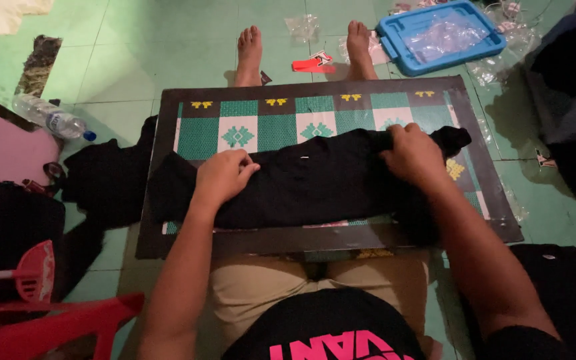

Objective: The person folds a black t-shirt on a low table, smoothing it and folding it into a compact rectangle. They then unfold it and spread it flat again, smoothing the fabric across the table surface.

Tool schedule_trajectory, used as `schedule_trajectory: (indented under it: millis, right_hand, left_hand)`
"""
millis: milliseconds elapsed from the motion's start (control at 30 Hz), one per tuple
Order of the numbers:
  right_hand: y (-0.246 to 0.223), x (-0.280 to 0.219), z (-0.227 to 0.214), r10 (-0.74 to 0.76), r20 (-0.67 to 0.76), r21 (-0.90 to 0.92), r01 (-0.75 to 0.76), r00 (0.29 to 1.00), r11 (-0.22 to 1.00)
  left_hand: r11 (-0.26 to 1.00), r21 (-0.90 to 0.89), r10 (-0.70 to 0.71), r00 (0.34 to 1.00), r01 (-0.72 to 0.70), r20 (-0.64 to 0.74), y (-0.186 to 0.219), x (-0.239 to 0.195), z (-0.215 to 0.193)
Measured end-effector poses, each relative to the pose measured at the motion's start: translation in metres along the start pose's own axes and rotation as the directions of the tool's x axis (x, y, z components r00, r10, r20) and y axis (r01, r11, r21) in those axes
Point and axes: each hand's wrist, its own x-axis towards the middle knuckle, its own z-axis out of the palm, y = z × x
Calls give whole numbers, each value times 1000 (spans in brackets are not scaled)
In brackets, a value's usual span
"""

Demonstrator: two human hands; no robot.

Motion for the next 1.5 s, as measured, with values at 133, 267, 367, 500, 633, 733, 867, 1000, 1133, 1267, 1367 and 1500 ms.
schedule_trajectory:
  millis: [133, 267, 367, 500, 633, 733, 867, 1000, 1133, 1267, 1367, 1500]
  right_hand:
    - [38, 12, -3, -63, -79, 106, 71, 995, 992]
    - [71, 38, -21, -33, -222, 187, 76, 974, 979]
    - [69, 53, -9, -187, -393, -229, 101, 900, 968]
    - [11, 36, -9, -424, -341, -27, 442, 839, 897]
    - [-38, 25, -10, -538, -246, 100, 573, 807, 813]
    - [-39, 40, 11, -544, -196, 36, 561, 816, 827]
    - [-31, 37, -13, -534, -165, 179, 558, 829, 810]
    - [-9, 21, -51, -455, -96, 532, 432, 885, 728]
    - [12, 23, -65, -395, -145, 511, 410, 907, 755]
    - [8, 37, -31, -496, -238, -87, 491, 835, 867]
    - [-48, 16, -35, -619, -270, -162, 599, 738, 784]
    - [-126, 5, -18, -723, -148, 158, 738, 675, 656]
  left_hand:
    - [999, 8, -31, 999, 31, -8, -3, -4, 6]
    - [981, -174, 60, 987, -85, -147, 1, -5, -2]
    - [987, -128, 72, 981, -96, -180, 1, 0, 4]
    - [1000, -19, 13, 994, -16, -105, -1, 1, 12]
    - [999, 35, 34, 990, -29, -138, 0, -7, 9]
    - [987, 153, 66, 980, -37, -190, -9, -13, 7]
    - [994, 102, -17, 993, 28, -113, -11, -23, -1]
    - [984, -151, 64, 978, -95, -200, -5, -38, -19]
    - [944, -254, 136, 952, -208, -275, 2, -40, -27]
    - [990, -64, 121, 987, -128, -101, 10, -30, -20]
    - [987, -100, 122, 992, -126, -45, 10, -26, -18]
    - [965, -137, 218, 975, -223, -52, 11, -34, -26]
